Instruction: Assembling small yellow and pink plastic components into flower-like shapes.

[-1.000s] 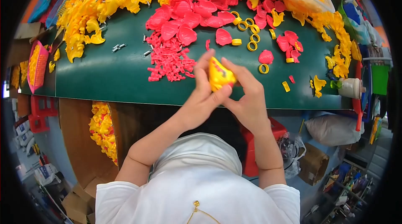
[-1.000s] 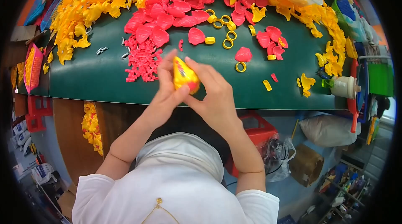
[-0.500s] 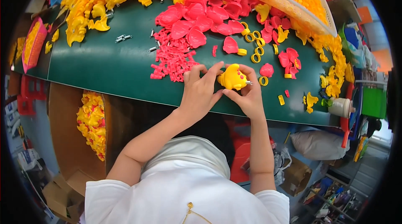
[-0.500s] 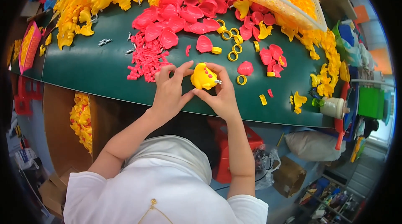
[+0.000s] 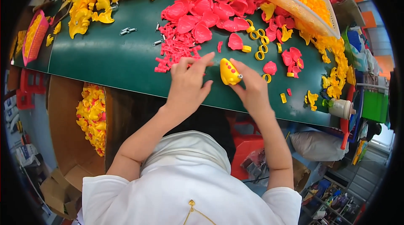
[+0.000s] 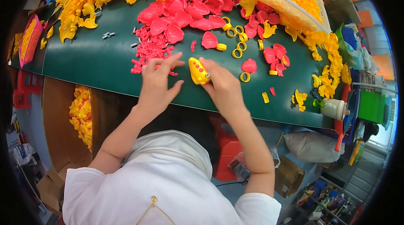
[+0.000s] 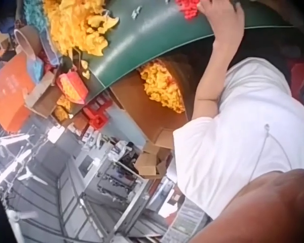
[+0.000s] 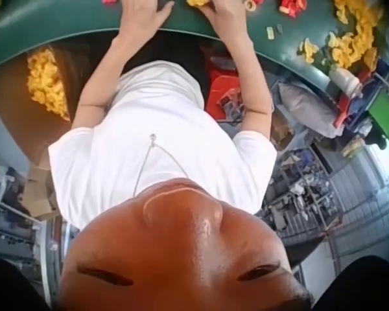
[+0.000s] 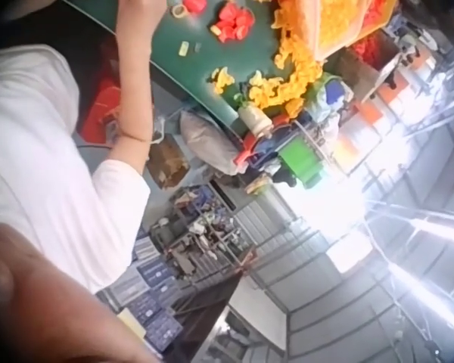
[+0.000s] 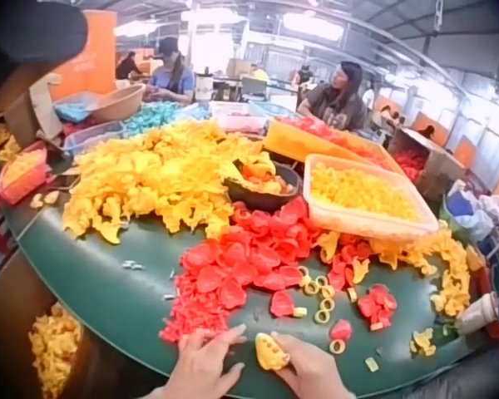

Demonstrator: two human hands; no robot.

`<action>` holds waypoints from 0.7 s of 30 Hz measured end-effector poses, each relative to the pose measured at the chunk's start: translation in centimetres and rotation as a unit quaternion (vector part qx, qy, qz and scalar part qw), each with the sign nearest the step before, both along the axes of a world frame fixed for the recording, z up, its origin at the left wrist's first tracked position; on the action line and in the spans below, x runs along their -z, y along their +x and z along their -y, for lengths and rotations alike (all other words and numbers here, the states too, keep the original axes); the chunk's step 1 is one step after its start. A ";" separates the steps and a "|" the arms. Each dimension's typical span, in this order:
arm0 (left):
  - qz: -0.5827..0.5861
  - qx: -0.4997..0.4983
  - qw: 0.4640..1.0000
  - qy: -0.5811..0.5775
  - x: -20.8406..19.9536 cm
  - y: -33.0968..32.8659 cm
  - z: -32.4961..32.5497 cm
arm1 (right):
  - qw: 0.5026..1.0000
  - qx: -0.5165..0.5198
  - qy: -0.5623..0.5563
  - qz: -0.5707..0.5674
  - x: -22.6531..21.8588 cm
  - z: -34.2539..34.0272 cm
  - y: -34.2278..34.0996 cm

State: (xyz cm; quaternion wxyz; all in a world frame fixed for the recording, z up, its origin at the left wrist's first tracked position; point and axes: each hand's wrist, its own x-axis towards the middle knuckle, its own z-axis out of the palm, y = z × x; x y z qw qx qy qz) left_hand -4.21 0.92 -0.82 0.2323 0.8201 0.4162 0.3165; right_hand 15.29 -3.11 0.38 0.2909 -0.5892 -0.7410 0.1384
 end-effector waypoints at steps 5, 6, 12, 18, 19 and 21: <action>0.050 0.039 0.993 -0.099 -0.5 -0.6 0.3 | 0.997 0.055 -0.017 -0.053 0.2 0.2 0.0; 0.103 0.032 0.991 -0.084 -0.3 0.5 0.2 | 0.997 0.051 -0.013 -0.057 0.3 0.0 0.0; 0.112 0.092 0.988 -0.051 2.0 4.9 -0.5 | 0.993 0.103 0.038 -0.047 2.3 0.8 -1.1; 0.042 -0.050 0.998 -0.006 -2.9 -6.7 1.7 | 0.965 0.024 -0.141 -0.221 -1.7 0.2 -1.0; 0.037 -0.149 0.985 -0.072 -4.6 -9.6 1.7 | 0.962 0.062 -0.143 -0.226 -1.5 -0.9 -1.3; -0.149 -0.233 0.961 -0.016 -5.7 -16.1 0.7 | 0.974 0.090 -0.100 -0.183 -1.0 -4.0 -2.3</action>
